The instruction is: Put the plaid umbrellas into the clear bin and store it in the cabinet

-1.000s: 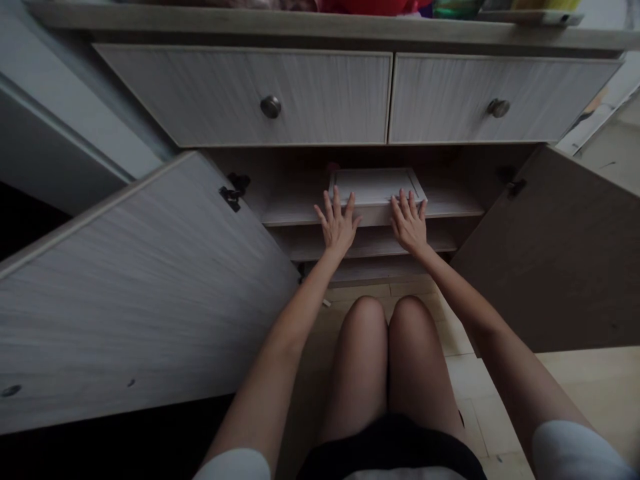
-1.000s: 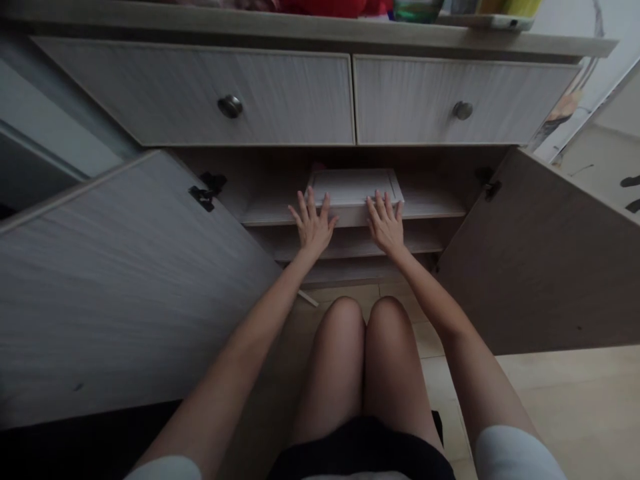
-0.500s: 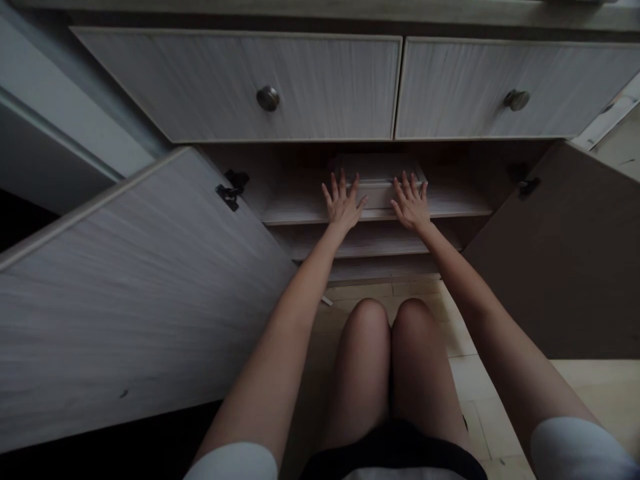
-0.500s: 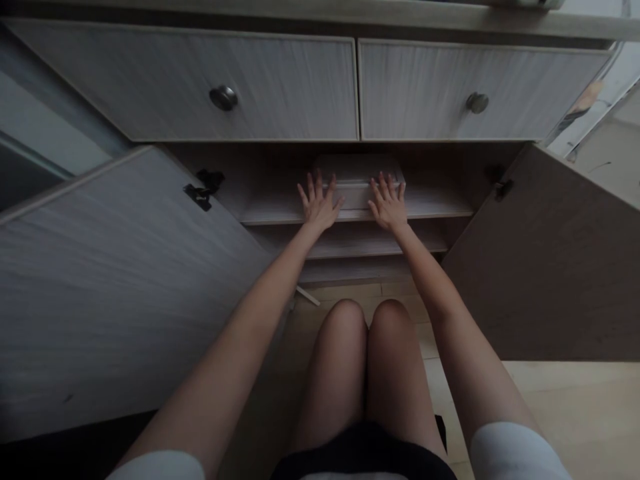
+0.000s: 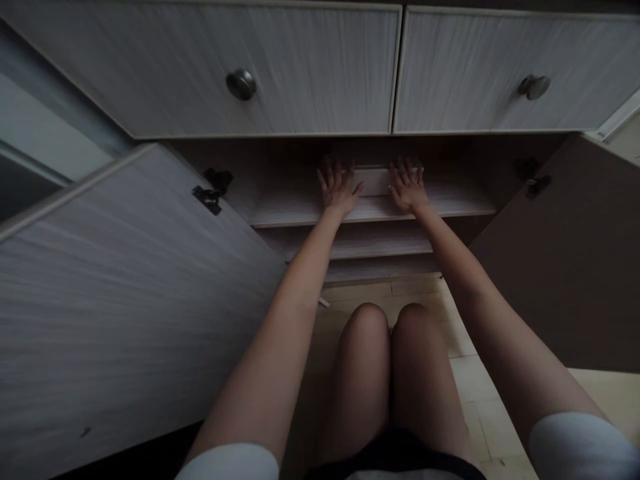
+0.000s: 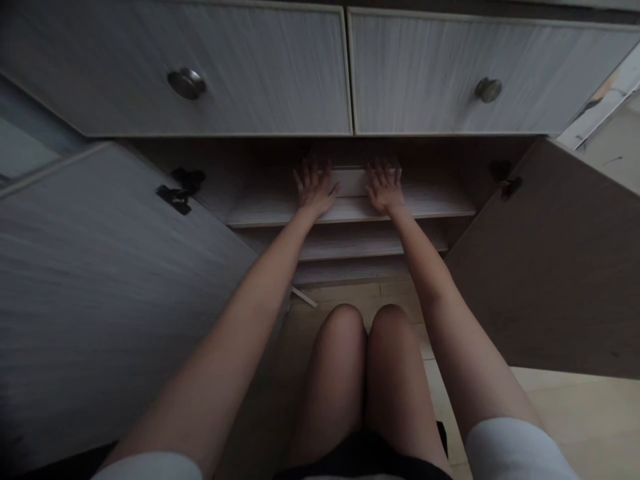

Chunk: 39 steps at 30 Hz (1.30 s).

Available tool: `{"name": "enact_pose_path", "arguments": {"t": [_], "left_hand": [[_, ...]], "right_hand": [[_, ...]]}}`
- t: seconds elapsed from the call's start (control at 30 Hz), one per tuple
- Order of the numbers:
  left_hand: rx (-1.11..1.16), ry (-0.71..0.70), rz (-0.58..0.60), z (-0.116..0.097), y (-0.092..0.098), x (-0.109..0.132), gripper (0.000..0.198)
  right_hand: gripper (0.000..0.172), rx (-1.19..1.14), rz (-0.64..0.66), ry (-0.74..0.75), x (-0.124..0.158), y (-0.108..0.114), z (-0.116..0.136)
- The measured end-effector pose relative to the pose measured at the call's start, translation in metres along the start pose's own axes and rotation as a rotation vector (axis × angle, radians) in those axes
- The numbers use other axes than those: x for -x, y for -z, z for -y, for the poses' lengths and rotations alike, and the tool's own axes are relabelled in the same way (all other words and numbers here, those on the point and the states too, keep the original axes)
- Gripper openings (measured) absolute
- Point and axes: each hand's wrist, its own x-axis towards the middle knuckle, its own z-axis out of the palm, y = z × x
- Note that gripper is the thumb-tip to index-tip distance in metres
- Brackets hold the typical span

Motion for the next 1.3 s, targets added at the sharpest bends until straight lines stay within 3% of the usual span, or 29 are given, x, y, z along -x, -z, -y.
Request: {"name": "enact_pose_path", "arguments": {"t": [0.5, 0.77, 1.03, 1.17, 1.23, 1.3], "left_hand": [[0.068, 0.003, -0.011, 0.01, -0.011, -0.032, 0.071], [0.156, -0.019, -0.084, 0.011, -0.015, -0.032, 0.067], [0.178, -0.021, -0.028, 0.013, -0.005, -0.037, 0.07], [0.238, -0.024, -0.167, 0.015, 0.0, 0.001, 0.072], [0.289, 0.024, -0.228, 0.023, -0.002, 0.039, 0.068], [0.342, 0.062, -0.323, 0.037, -0.002, 0.089, 0.063]], "right_hand": [[0.068, -0.046, -0.017, 0.009, -0.026, -0.004, -0.01], [0.069, -0.064, -0.013, 0.017, -0.028, -0.008, -0.011], [0.072, -0.096, 0.069, -0.01, -0.033, 0.009, -0.01], [0.072, -0.161, -0.09, -0.019, -0.008, 0.033, -0.006], [0.071, -0.302, -0.222, 0.027, 0.029, 0.047, -0.002], [0.073, -0.504, -0.35, 0.061, 0.085, 0.063, 0.002]]}}
